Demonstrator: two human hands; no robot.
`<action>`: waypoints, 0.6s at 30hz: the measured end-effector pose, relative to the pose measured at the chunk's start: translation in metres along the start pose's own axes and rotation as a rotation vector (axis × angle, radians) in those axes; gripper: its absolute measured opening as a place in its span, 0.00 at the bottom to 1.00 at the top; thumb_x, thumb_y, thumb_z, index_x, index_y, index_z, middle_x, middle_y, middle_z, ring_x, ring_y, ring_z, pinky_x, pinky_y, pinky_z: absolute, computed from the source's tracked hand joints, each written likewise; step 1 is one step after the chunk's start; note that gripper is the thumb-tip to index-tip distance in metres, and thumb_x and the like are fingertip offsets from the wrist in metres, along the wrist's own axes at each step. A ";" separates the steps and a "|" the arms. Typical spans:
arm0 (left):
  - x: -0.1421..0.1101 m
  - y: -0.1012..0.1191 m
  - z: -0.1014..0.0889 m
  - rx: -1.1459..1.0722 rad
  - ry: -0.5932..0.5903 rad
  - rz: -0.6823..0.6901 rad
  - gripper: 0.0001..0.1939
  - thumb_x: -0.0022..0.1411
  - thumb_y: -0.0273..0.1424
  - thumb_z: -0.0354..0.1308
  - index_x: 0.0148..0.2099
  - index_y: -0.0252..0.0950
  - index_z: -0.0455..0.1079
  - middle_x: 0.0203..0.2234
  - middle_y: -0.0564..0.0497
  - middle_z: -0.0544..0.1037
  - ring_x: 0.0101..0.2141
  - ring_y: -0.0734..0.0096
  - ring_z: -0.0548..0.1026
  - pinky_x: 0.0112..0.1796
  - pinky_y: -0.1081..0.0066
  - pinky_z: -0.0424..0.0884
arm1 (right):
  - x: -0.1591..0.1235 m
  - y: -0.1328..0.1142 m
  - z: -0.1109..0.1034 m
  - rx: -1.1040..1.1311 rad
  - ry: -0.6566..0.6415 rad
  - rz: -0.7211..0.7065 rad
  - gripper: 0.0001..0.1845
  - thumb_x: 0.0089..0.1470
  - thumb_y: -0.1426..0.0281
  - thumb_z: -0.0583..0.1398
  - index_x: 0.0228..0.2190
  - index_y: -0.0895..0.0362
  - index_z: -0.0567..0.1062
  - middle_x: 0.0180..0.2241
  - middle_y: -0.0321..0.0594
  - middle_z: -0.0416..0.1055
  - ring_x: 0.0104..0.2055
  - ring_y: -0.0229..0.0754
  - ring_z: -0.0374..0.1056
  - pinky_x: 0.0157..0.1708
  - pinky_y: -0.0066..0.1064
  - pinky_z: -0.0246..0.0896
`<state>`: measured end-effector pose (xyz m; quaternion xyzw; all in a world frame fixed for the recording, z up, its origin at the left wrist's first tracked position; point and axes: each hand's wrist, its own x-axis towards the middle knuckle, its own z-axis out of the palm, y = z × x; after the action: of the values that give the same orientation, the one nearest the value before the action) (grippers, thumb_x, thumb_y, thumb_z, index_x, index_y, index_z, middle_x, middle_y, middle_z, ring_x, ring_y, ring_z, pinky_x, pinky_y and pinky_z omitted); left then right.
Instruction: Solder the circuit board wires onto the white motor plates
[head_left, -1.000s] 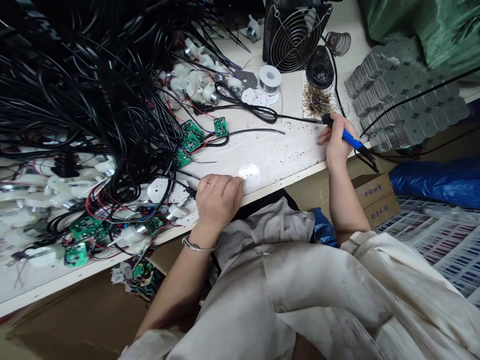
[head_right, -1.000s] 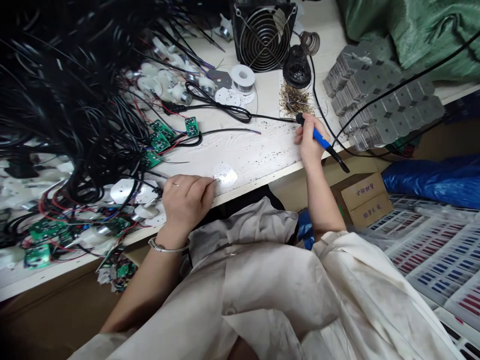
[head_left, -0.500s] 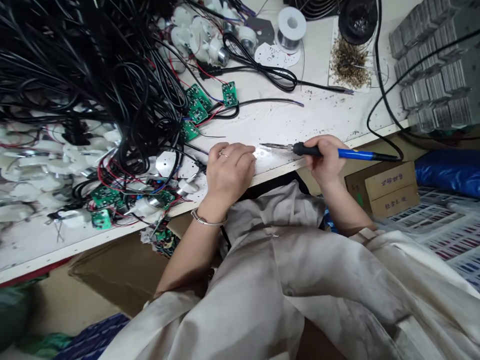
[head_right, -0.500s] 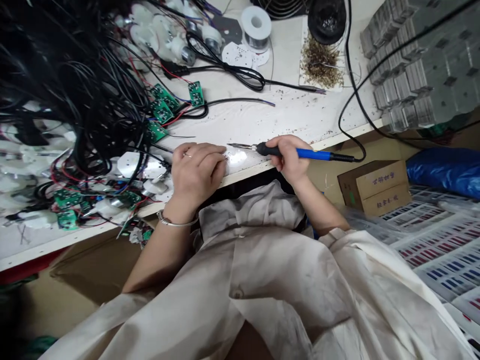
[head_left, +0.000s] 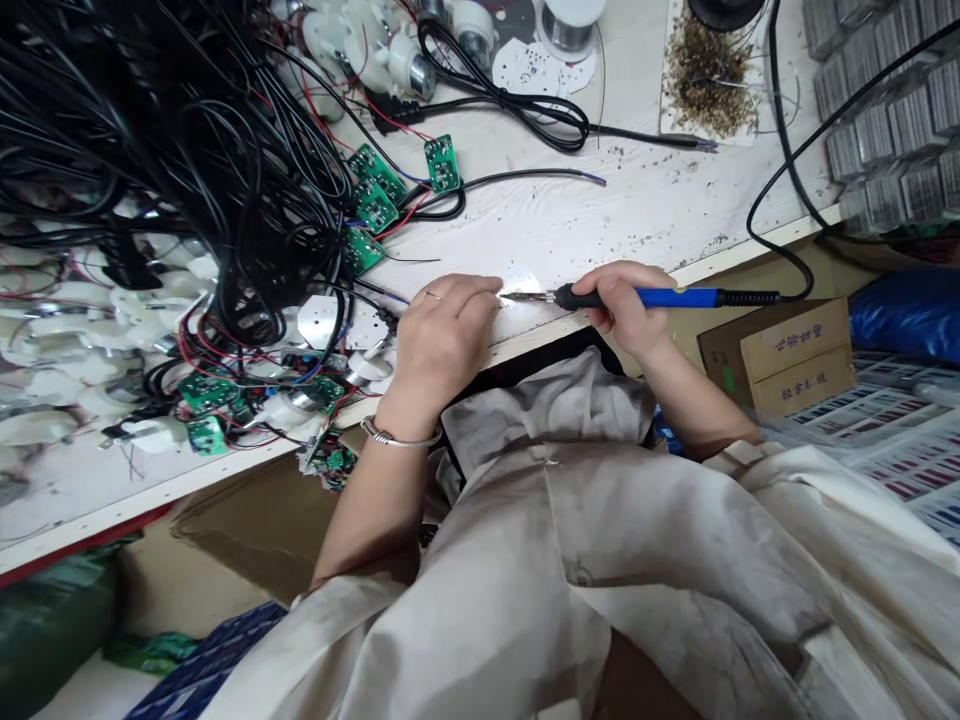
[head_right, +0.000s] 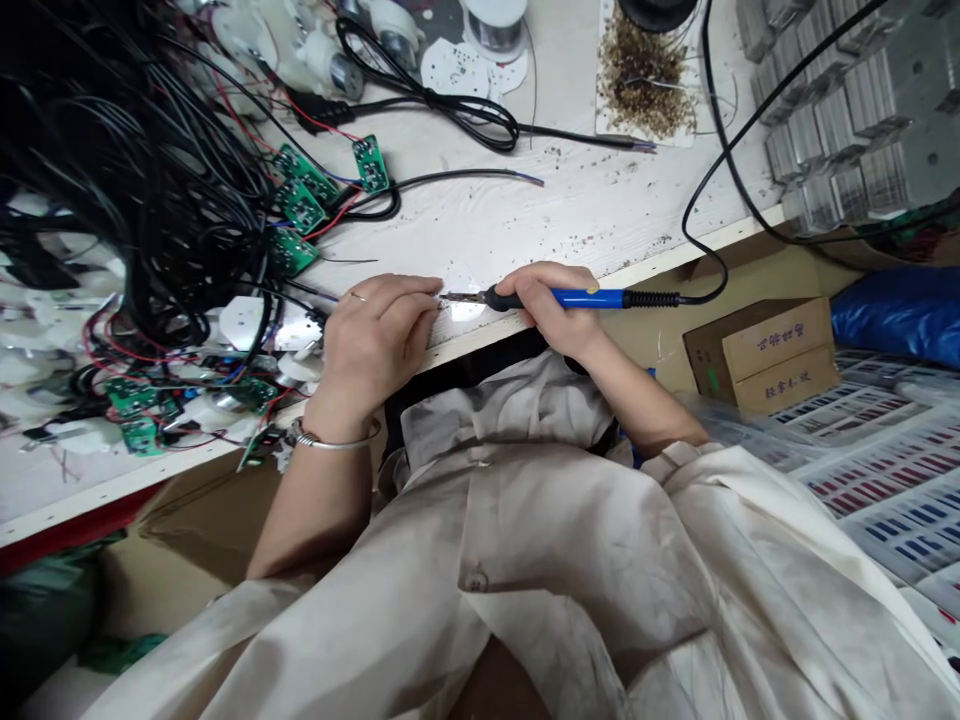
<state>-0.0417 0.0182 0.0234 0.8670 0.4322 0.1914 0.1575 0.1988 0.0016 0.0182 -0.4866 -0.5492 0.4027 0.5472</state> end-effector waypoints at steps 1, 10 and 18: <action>0.000 0.000 0.000 0.005 0.001 0.000 0.10 0.72 0.29 0.51 0.44 0.39 0.74 0.49 0.49 0.81 0.49 0.61 0.78 0.50 0.59 0.73 | 0.000 0.001 0.000 -0.014 -0.005 0.002 0.23 0.62 0.51 0.59 0.28 0.54 0.82 0.13 0.27 0.63 0.13 0.29 0.59 0.18 0.25 0.61; -0.002 0.000 -0.001 -0.013 -0.021 -0.018 0.10 0.73 0.31 0.50 0.46 0.39 0.74 0.50 0.46 0.80 0.50 0.60 0.77 0.49 0.59 0.74 | 0.001 -0.001 -0.001 -0.071 -0.056 0.010 0.25 0.63 0.49 0.57 0.29 0.55 0.81 0.14 0.28 0.64 0.16 0.29 0.62 0.22 0.24 0.64; -0.001 0.000 -0.001 0.030 -0.008 0.002 0.10 0.73 0.30 0.50 0.45 0.39 0.74 0.49 0.48 0.81 0.49 0.61 0.77 0.48 0.60 0.74 | 0.002 0.000 -0.003 -0.033 -0.065 0.004 0.24 0.63 0.50 0.57 0.30 0.55 0.81 0.14 0.27 0.63 0.14 0.28 0.59 0.19 0.23 0.60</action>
<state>-0.0427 0.0170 0.0245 0.8704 0.4336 0.1815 0.1461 0.2015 0.0028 0.0192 -0.4834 -0.5724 0.4103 0.5200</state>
